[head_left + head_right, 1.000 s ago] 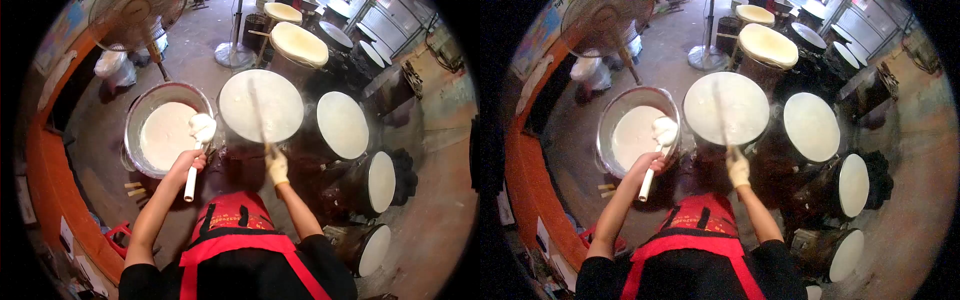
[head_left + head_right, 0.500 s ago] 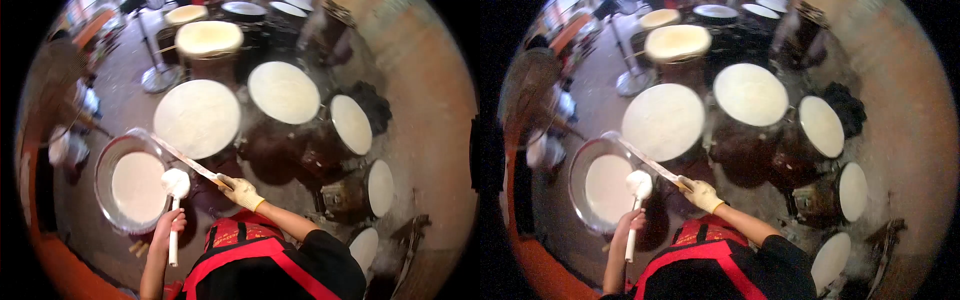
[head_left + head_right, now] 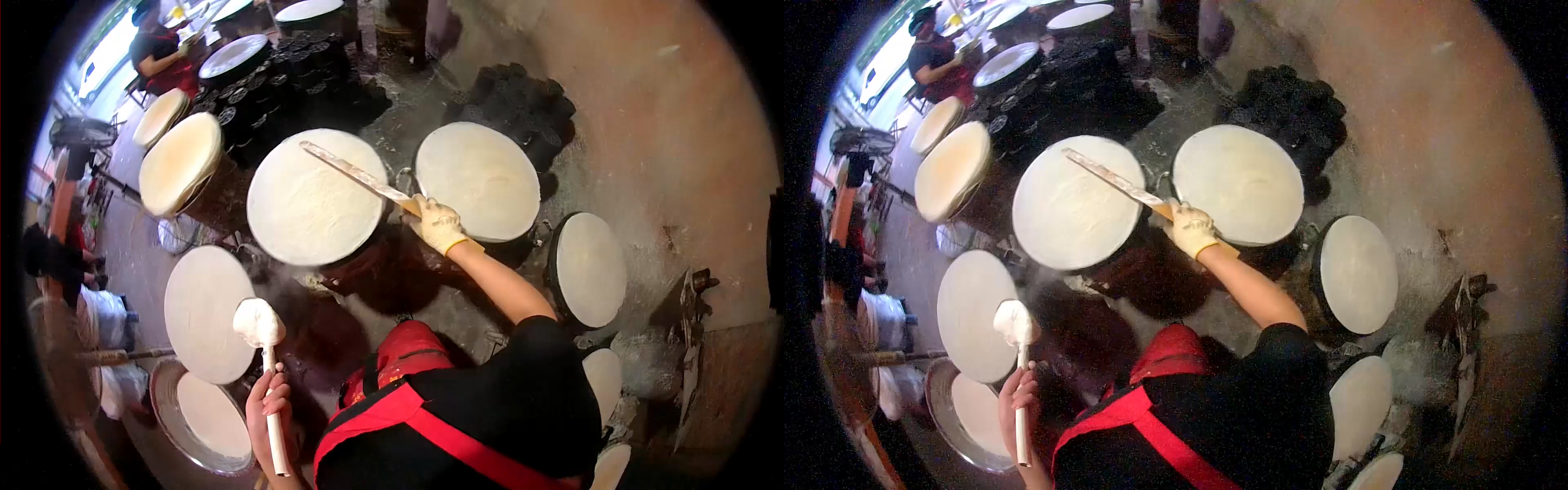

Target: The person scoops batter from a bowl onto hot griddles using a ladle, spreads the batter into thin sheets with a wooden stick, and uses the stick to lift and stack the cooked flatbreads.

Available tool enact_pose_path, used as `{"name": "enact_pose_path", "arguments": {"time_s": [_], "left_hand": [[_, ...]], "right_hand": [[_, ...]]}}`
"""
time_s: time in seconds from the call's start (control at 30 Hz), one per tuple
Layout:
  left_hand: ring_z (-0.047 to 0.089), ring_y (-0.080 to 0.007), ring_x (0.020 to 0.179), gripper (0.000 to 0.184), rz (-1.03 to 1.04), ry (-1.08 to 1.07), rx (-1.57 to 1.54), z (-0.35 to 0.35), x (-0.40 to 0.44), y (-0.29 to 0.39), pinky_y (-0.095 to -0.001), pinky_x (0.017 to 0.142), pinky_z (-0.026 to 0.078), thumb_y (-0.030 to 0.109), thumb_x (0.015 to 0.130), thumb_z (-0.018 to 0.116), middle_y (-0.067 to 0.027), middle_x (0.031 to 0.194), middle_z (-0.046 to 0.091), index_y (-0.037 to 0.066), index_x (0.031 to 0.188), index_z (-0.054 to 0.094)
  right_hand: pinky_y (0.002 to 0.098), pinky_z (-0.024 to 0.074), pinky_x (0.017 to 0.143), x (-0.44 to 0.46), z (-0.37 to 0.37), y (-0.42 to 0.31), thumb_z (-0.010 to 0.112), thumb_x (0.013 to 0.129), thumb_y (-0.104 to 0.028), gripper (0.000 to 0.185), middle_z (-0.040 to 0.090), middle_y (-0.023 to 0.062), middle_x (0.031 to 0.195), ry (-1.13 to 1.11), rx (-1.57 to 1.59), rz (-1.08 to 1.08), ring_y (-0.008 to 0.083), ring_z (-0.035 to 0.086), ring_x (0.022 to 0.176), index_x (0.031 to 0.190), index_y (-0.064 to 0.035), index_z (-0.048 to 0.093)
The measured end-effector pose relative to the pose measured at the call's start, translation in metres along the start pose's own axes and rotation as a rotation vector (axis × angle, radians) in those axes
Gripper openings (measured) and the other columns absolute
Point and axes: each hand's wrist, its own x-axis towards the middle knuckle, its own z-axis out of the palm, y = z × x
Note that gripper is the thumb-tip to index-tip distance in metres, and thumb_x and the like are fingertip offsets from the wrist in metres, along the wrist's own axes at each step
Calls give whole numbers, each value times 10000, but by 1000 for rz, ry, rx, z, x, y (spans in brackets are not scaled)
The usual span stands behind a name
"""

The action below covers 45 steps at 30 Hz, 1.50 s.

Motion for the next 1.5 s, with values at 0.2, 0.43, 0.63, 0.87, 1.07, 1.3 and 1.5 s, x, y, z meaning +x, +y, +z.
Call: {"name": "enact_pose_path", "arguments": {"time_s": [0.2, 0.43, 0.63, 0.87, 1.07, 1.3, 1.5], "left_hand": [[354, -90, 507, 256, 9, 18, 12, 59, 62, -52, -211, 382, 353, 147, 981, 335, -37, 714, 350, -70, 1114, 366], [344, -72, 512, 225, -54, 63, 35, 99, 100, -74, -188, 371, 322, 123, 974, 352, -31, 707, 351, -56, 1103, 395], [351, -76, 526, 243, -160, 32, -3, 114, 122, -80, -202, 377, 325, 128, 975, 353, -31, 722, 350, -65, 1116, 395], [360, -87, 509, 262, -93, 0, -11, 137, 119, -104, -225, 387, 356, 129, 976, 320, -42, 732, 345, -81, 1131, 339], [362, -97, 549, 281, -76, 1, -23, 144, 117, -110, -215, 398, 350, 143, 984, 318, -44, 752, 349, -73, 1159, 362], [350, -86, 533, 248, -34, 25, -17, 150, 115, -113, -211, 393, 337, 141, 984, 322, -45, 739, 349, -54, 1130, 368], [343, -83, 521, 242, -95, -7, -32, 147, 119, -101, -200, 381, 325, 140, 983, 328, -45, 743, 350, -51, 1127, 364]], "right_hand": [[387, 515, 726, -2, -16, 72, 605, 801, -394, 594, 548, 144, 1030, -108, -103, -44, 308, 625, 805, 1287, -126, 392], [404, 504, 713, 9, -6, 105, 610, 757, -277, 362, 574, 119, 948, -8, 48, -128, 306, 619, 797, 1078, -129, 533], [456, 499, 682, 37, -42, 176, 496, 873, -301, 272, 629, 201, 881, -18, 141, 367, 378, 612, 832, 1025, -90, 577], [389, 465, 847, 90, -44, 360, 504, 838, -203, 286, 636, 123, 1019, 435, -72, 372, 320, 593, 963, 1101, -176, 613], [406, 477, 820, 113, -50, 366, 528, 838, -273, 302, 644, 122, 999, 275, -63, 474, 324, 607, 932, 1125, -227, 610], [397, 489, 765, 103, -80, 336, 577, 802, -292, 253, 650, 137, 941, 362, 18, 392, 325, 618, 877, 971, -121, 657], [393, 457, 830, 62, -170, 250, 569, 792, -237, 251, 626, 95, 1050, 647, -118, 183, 284, 594, 956, 1015, -139, 630]]}}
